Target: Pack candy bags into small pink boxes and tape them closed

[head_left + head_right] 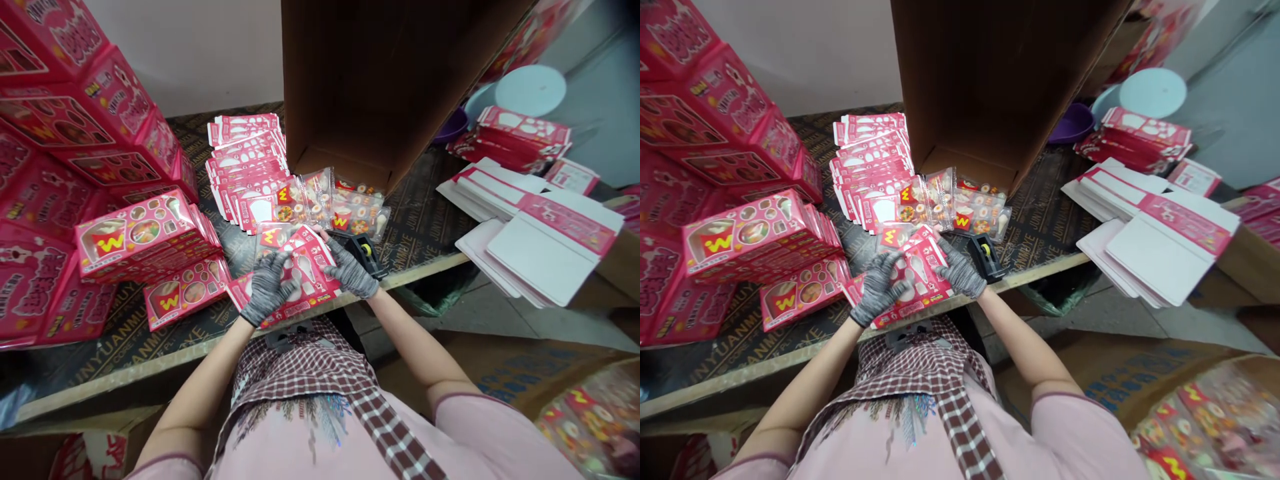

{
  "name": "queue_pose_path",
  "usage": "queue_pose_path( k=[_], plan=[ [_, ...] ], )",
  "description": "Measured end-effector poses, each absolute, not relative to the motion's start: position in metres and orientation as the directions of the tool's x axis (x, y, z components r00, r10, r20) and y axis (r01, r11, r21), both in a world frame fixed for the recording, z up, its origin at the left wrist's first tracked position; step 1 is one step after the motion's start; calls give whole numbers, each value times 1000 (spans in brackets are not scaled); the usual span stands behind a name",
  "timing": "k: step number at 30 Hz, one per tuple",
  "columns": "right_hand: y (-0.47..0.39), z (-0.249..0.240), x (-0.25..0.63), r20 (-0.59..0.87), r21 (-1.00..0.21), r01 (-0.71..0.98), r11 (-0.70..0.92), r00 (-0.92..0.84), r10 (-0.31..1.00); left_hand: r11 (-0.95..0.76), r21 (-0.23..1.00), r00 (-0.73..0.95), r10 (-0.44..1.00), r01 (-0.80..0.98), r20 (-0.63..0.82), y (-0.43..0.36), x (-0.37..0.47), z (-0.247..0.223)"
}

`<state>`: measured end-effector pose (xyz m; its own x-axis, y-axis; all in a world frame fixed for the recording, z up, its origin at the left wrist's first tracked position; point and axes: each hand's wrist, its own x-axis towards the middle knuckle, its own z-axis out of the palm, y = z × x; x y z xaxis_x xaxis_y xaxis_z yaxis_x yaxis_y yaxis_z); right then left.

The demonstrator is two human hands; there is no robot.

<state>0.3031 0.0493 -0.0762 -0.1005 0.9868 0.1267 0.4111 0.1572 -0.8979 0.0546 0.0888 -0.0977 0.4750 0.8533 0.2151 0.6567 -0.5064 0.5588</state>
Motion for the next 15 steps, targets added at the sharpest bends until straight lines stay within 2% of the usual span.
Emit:
queue_pose_path(
  k=[3,5,8,10,12,14,15],
  plan=[
    [42,-71,295,25,-994,102,37,-113,993,-565,411,610,792,715,29,57,55,-91],
    [38,-71,287,-51,-999,23,-48,-146,988,-549,367,608,792,751,-60,42,52,-86],
    [48,-76,274,-79,-996,-14,-83,-185,980,-502,326,550,832,801,-71,33,41,-78],
    [75,-80,267,-64,-994,96,-53,-118,991,-440,292,487,866,849,-111,35,32,-75],
    [115,-84,260,-9,-929,369,-16,20,1000,-394,236,444,869,888,-218,40,26,-75],
    [157,-84,251,95,-725,689,3,95,991,-402,187,442,830,897,-340,46,26,-79],
    [175,-83,246,134,-632,773,49,47,990,-418,176,453,802,891,-388,48,27,-83]
  ],
)
